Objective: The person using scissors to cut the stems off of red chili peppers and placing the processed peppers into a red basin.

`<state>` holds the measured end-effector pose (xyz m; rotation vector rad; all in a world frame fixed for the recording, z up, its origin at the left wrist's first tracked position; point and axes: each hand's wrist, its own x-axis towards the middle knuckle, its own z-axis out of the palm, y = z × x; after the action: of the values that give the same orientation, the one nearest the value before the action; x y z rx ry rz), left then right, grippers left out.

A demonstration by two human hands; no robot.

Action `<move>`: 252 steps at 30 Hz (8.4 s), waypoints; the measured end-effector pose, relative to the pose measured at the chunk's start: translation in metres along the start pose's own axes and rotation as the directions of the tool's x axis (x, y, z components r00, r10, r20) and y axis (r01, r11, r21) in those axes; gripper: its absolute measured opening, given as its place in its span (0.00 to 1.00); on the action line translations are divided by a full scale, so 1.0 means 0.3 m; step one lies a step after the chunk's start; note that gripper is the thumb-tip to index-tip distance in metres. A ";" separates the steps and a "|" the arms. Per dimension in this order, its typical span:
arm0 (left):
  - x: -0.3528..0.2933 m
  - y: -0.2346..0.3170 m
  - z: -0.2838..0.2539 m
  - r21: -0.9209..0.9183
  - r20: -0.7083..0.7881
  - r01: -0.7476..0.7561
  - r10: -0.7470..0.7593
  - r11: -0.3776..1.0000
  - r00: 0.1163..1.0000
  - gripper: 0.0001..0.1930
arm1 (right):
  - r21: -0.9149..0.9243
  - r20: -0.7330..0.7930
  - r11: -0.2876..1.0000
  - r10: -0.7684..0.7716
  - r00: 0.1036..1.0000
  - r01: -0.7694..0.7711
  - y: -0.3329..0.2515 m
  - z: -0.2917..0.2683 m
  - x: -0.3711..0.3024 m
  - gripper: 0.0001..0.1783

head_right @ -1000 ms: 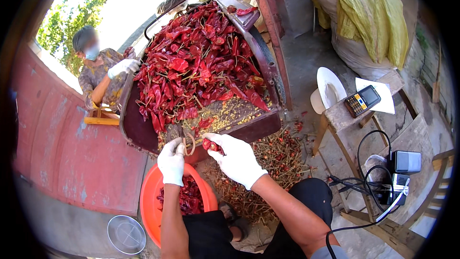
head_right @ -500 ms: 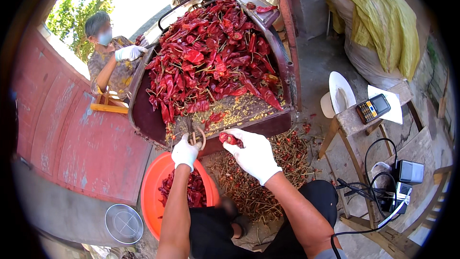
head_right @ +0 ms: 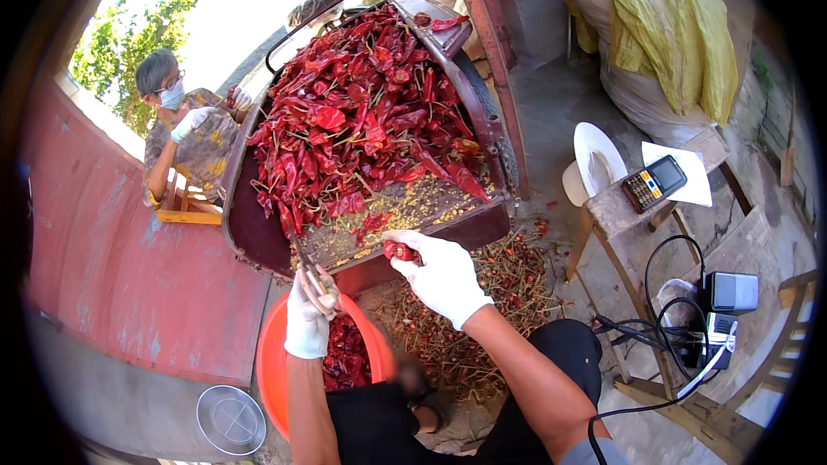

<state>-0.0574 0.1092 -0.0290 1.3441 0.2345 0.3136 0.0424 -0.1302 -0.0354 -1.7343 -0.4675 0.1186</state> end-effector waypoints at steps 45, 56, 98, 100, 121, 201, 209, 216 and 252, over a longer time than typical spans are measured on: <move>-0.116 0.032 0.182 0.936 0.339 -0.338 0.004 0.096 0.941 0.19 | -0.588 -0.054 0.747 -0.419 0.906 0.310 0.022 -0.029 0.002 0.20; -0.113 0.027 0.148 0.887 0.324 -0.267 -0.098 0.377 0.941 0.18 | -0.221 0.048 0.956 -0.185 0.982 0.191 0.057 -0.009 0.018 0.18; -0.061 0.004 0.263 0.911 0.364 -0.410 0.392 0.037 0.845 0.09 | -0.356 0.223 0.920 -0.087 0.971 0.164 -0.009 0.038 -0.052 0.14; -0.031 -0.023 0.236 0.932 0.155 -0.270 0.406 0.243 0.901 0.06 | -0.214 0.220 0.962 -0.124 0.968 0.172 -0.004 0.044 -0.059 0.15; -0.132 0.052 0.223 0.919 0.390 -0.393 0.129 0.001 0.912 0.13 | -0.351 -0.015 0.936 0.008 1.000 -0.012 0.002 -0.034 -0.002 0.17; -0.090 -0.024 0.312 0.893 0.248 -0.368 0.399 0.258 0.883 0.19 | -0.435 0.128 0.890 -0.093 0.987 0.140 0.000 0.044 -0.049 0.14; -0.077 -0.004 0.265 0.782 0.354 -0.392 0.173 0.485 0.919 0.17 | -0.440 0.302 0.873 -0.076 0.950 0.210 0.031 0.048 -0.052 0.16; -0.076 -0.008 0.250 0.753 0.153 -0.217 0.156 0.621 0.976 0.10 | -0.130 0.300 0.990 -0.015 0.954 0.056 0.001 0.038 -0.061 0.20; -0.063 -0.037 0.199 0.868 0.487 -0.452 0.178 -0.205 0.855 0.29 | -0.385 0.176 0.856 -0.300 0.938 0.346 0.003 0.046 -0.062 0.15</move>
<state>-0.0535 0.0457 -0.0275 3.1095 -0.1715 0.4610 0.0212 -0.1245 -0.0427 -2.0374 -0.9133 -0.1389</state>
